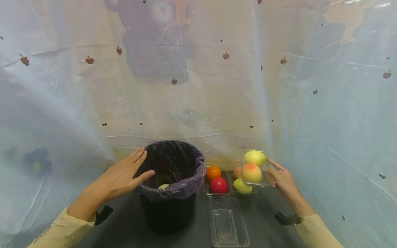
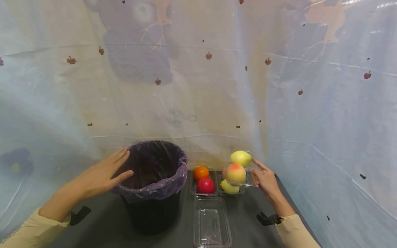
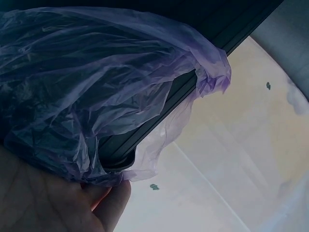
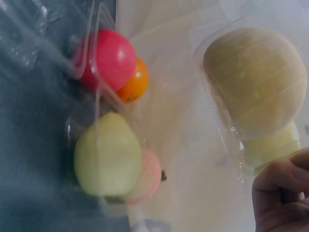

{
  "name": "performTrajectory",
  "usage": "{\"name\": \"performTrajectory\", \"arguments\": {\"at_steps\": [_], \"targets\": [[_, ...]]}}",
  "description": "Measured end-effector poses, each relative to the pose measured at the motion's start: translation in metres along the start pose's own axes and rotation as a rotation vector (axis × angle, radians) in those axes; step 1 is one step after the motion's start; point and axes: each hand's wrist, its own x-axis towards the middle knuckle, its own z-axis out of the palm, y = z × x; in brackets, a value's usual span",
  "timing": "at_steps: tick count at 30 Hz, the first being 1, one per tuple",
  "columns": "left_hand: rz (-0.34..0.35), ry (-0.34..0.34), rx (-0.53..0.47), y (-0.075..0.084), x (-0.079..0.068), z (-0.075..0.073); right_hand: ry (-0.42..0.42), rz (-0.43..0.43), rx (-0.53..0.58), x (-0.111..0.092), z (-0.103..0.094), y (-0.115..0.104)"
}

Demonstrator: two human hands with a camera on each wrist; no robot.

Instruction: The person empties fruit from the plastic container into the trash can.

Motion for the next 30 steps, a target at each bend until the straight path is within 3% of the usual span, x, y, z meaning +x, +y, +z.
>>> {"name": "performTrajectory", "arguments": {"at_steps": [17,24,30], "targets": [[0.021,0.013,0.011,-0.001,0.001,0.001,-0.125,-0.129,0.137,0.013,0.039,-0.041],[0.021,0.012,0.011,0.0,0.002,0.002,-0.097,-0.174,0.141,0.021,0.054,-0.054],[0.019,0.007,0.007,0.0,0.002,0.001,-0.059,-0.157,0.107,0.026,0.063,-0.069]]}}
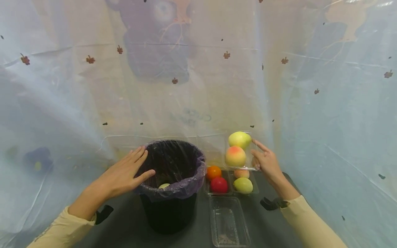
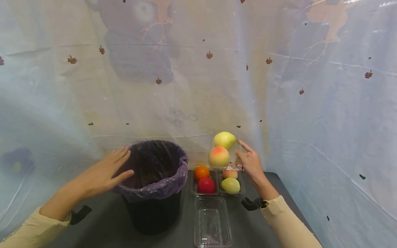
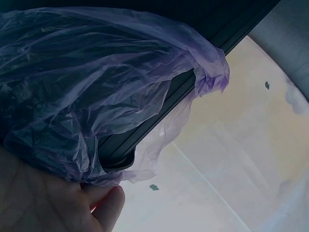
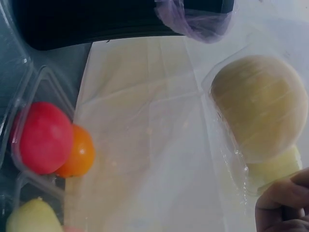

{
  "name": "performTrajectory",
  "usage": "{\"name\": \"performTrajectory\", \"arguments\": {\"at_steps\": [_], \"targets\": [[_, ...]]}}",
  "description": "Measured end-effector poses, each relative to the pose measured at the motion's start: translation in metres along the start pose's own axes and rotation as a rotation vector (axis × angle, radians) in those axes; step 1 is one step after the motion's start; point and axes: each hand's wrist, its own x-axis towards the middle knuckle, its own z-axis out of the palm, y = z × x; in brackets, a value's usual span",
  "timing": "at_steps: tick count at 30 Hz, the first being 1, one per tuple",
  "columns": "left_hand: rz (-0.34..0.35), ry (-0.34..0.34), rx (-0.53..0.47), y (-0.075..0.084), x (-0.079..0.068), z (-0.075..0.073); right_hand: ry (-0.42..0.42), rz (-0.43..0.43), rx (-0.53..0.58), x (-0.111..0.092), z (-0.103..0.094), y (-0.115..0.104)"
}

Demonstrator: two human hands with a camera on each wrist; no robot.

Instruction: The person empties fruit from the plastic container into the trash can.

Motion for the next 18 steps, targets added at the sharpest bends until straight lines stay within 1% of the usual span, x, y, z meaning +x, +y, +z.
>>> {"name": "performTrajectory", "arguments": {"at_steps": [7,14,18], "targets": [[-0.002,0.0,0.001,0.001,0.0,-0.002,0.031,-0.015,-0.003,0.01,0.011,-0.013],[-0.006,-0.008,0.001,0.001,-0.001,-0.002,0.061,-0.049,-0.124,0.018,0.022,-0.023],[0.0,-0.005,0.005,0.001,0.0,-0.001,0.071,-0.074,-0.152,0.022,0.03,-0.029]]}}
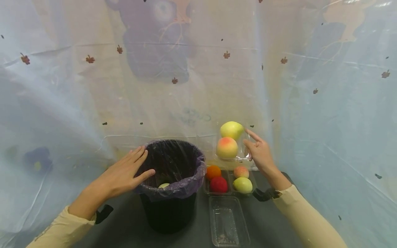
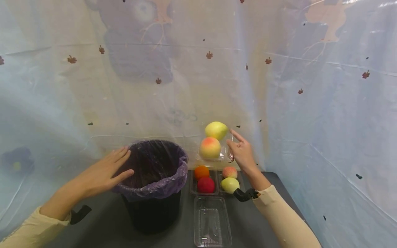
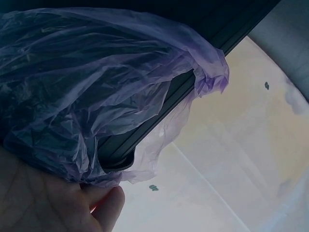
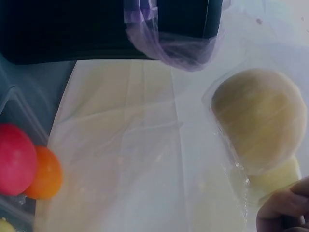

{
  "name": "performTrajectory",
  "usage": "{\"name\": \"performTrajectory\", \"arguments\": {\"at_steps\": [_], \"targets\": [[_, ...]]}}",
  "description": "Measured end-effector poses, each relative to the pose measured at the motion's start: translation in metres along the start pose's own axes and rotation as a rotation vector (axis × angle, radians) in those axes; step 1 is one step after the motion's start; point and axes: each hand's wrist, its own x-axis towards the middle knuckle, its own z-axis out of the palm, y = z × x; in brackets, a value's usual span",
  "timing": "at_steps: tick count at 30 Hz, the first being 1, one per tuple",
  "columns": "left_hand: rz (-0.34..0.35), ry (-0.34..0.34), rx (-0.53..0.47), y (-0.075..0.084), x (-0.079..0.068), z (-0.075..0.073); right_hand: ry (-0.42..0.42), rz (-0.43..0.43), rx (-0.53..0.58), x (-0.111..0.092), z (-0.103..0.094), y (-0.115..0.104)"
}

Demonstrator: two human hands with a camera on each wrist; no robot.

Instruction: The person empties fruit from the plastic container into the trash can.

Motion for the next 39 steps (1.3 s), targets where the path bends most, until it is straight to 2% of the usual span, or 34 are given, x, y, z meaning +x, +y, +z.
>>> {"name": "performTrajectory", "arguments": {"at_steps": [5,13,21,29,39], "targets": [[0.004,0.005,0.003,-0.001,0.0,0.001,0.02,-0.024,0.014,0.004,0.012,-0.012],[0.01,0.006,-0.001,0.0,0.0,0.0,0.031,-0.06,-0.03,0.012,0.028,-0.024],[0.0,-0.005,-0.012,0.0,0.0,-0.001,-0.004,-0.104,0.052,0.019,0.045,-0.031],[0.009,0.002,-0.002,0.0,0.001,0.001,-0.037,-0.189,0.026,0.009,0.059,-0.056],[-0.005,0.0,-0.017,0.0,0.001,0.001,-0.052,-0.327,-0.003,0.012,0.074,-0.061]]}}
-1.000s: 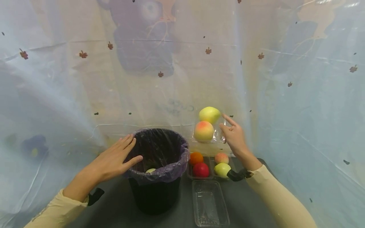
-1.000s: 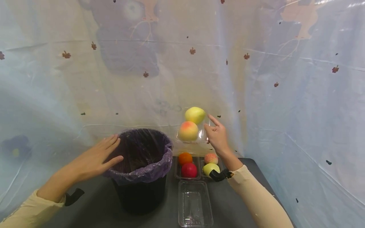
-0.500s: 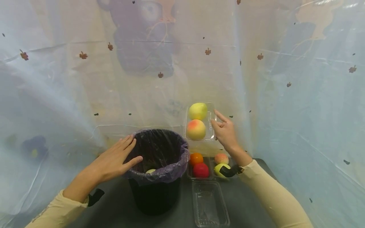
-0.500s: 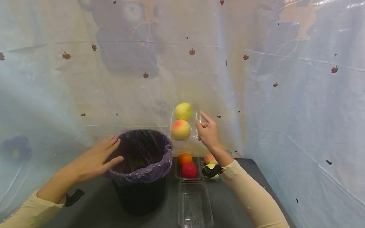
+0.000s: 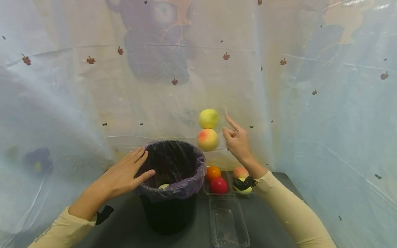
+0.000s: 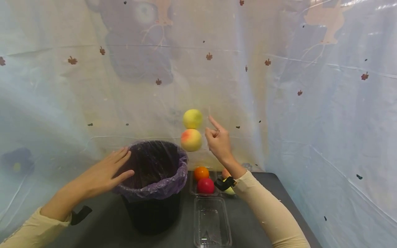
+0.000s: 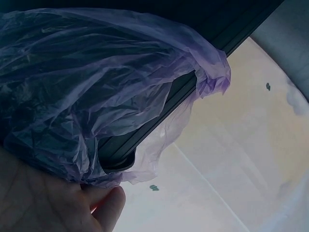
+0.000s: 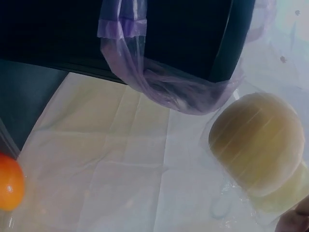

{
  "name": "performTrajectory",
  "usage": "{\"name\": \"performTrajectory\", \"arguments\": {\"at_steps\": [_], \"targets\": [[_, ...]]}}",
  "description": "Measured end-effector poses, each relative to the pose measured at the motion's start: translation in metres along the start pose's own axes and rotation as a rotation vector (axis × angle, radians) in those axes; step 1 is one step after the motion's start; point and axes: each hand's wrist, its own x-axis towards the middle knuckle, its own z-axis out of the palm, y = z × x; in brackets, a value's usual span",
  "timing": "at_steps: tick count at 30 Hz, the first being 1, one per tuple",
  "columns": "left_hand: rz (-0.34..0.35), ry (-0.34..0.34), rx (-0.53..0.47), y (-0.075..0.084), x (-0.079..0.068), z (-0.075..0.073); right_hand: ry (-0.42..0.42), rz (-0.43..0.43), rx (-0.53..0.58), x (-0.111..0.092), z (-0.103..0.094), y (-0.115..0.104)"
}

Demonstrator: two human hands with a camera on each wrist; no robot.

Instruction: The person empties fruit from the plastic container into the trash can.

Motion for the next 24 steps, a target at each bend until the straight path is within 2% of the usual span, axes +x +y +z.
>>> {"name": "performTrajectory", "arguments": {"at_steps": [8,14,24], "targets": [[-0.002,0.003,-0.005,0.0,-0.001,0.001,-0.041,-0.091,-0.002,0.002,0.008,-0.003],[0.004,0.008,-0.005,0.0,-0.001,0.0,-0.044,-0.114,-0.019,0.004,0.012,-0.005],[0.008,0.011,-0.006,0.0,-0.001,-0.001,-0.006,-0.231,-0.155,0.002,0.021,-0.01]]}}
